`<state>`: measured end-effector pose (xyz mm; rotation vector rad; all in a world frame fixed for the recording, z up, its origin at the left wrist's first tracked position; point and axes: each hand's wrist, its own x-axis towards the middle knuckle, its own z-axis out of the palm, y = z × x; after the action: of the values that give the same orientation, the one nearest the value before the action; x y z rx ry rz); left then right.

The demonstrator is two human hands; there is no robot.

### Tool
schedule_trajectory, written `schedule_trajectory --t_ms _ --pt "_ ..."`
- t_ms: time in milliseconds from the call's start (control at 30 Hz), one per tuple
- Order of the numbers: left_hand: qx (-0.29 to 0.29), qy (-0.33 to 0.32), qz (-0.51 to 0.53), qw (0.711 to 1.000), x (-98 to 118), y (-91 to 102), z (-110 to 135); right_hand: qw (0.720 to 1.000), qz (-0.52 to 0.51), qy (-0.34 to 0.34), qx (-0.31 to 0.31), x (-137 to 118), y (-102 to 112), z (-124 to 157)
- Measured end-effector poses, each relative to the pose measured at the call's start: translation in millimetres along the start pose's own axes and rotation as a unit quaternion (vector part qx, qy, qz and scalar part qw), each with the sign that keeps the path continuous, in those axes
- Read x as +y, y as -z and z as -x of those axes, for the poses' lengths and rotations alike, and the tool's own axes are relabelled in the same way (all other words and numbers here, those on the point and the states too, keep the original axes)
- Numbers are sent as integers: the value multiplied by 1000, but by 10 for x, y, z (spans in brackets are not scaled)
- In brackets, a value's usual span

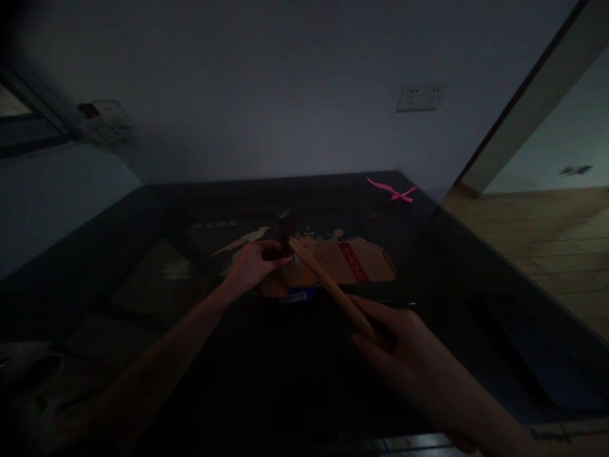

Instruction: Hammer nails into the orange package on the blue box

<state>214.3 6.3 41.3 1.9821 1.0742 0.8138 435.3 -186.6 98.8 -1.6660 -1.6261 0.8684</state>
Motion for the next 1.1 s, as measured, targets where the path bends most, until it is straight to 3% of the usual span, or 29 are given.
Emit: schedule_trajectory --t_ms 733,1000,1100 --pt "10 -1 -60 998 -1 -5 4 992 -82 -89 -42 94 -58 -60" --pt "3 -3 -36 999 44 16 22 981 -149 -120 -9 153 -30 26" --pt "1 -10 -58 998 60 30 27 980 -148 -130 -36 207 -46 18"
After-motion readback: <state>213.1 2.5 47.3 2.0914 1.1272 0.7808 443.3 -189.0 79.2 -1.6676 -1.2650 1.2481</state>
